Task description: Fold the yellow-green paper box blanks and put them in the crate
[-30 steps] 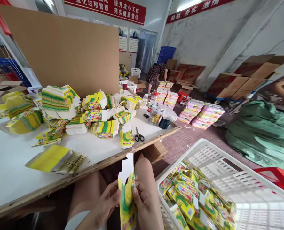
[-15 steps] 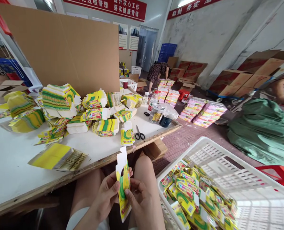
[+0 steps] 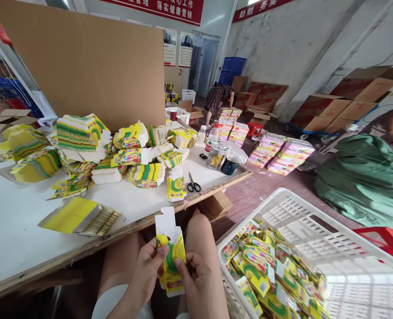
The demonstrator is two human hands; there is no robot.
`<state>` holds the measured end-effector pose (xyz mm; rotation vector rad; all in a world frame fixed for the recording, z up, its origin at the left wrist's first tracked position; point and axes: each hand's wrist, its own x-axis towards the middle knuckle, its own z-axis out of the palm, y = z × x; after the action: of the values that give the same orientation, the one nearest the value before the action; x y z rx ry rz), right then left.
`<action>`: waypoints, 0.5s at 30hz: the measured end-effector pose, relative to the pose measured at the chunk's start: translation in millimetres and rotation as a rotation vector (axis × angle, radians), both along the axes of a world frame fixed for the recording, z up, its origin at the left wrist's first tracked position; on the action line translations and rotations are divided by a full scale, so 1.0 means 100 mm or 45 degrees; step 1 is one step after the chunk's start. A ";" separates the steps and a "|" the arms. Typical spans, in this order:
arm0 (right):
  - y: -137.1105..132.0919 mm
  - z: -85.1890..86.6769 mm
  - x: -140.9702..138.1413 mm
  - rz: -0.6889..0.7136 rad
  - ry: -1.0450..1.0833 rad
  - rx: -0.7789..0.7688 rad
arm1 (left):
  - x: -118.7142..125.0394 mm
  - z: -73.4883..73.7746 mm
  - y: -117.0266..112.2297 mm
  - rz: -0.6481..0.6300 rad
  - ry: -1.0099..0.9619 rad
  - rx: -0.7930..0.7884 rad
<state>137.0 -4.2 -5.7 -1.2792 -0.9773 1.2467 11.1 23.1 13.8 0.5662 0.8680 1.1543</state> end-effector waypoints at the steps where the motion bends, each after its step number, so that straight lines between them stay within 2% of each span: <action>1: 0.00 0.00 0.00 -0.005 -0.002 0.010 | 0.01 -0.01 0.00 -0.003 0.017 0.007; 3: 0.00 -0.01 0.00 -0.021 -0.009 0.038 | 0.02 -0.02 0.01 0.010 0.071 0.022; 9: 0.03 -0.01 0.04 -0.107 -0.133 0.105 | 0.03 -0.04 -0.04 0.181 0.291 0.160; 12: 0.06 0.08 0.11 -0.087 -0.266 0.188 | -0.02 -0.04 -0.09 0.104 0.387 0.213; 15: 0.08 0.20 0.23 -0.039 -0.371 0.318 | -0.13 0.00 -0.10 -0.101 0.440 0.298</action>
<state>159.7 3.8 14.4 -1.2922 -1.2739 0.8959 -1.4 13.1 14.3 1.0060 0.9993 1.1093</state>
